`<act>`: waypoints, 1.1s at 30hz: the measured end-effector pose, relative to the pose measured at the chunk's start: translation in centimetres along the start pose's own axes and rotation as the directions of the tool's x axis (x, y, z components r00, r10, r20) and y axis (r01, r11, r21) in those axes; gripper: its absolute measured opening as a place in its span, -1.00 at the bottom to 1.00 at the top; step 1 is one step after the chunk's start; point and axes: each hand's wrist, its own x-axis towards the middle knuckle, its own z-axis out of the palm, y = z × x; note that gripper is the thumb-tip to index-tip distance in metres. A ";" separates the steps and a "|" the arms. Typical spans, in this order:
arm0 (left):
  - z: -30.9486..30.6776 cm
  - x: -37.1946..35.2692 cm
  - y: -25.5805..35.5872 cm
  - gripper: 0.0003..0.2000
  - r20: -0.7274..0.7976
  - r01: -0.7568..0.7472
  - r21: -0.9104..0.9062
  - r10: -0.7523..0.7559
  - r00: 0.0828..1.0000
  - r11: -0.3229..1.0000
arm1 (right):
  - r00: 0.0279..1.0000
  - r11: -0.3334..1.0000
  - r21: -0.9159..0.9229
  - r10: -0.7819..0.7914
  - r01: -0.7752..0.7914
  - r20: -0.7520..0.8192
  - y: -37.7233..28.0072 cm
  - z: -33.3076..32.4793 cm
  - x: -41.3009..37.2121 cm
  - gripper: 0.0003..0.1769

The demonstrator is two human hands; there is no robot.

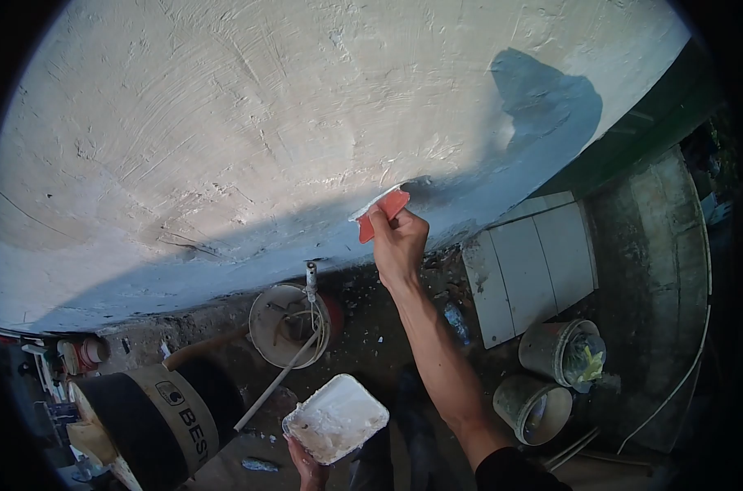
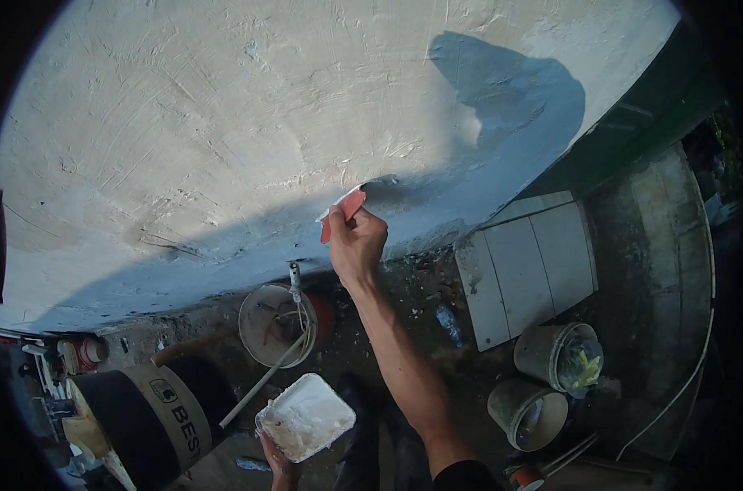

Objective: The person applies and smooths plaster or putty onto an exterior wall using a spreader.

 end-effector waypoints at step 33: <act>-0.4 0.2 -1.7 -0.16 0.055 -0.039 0.077 0.035 0.998 0.996 | 0.896 0.895 0.374 0.355 -0.243 -0.266 17.9 -11.0 -3.2 -0.74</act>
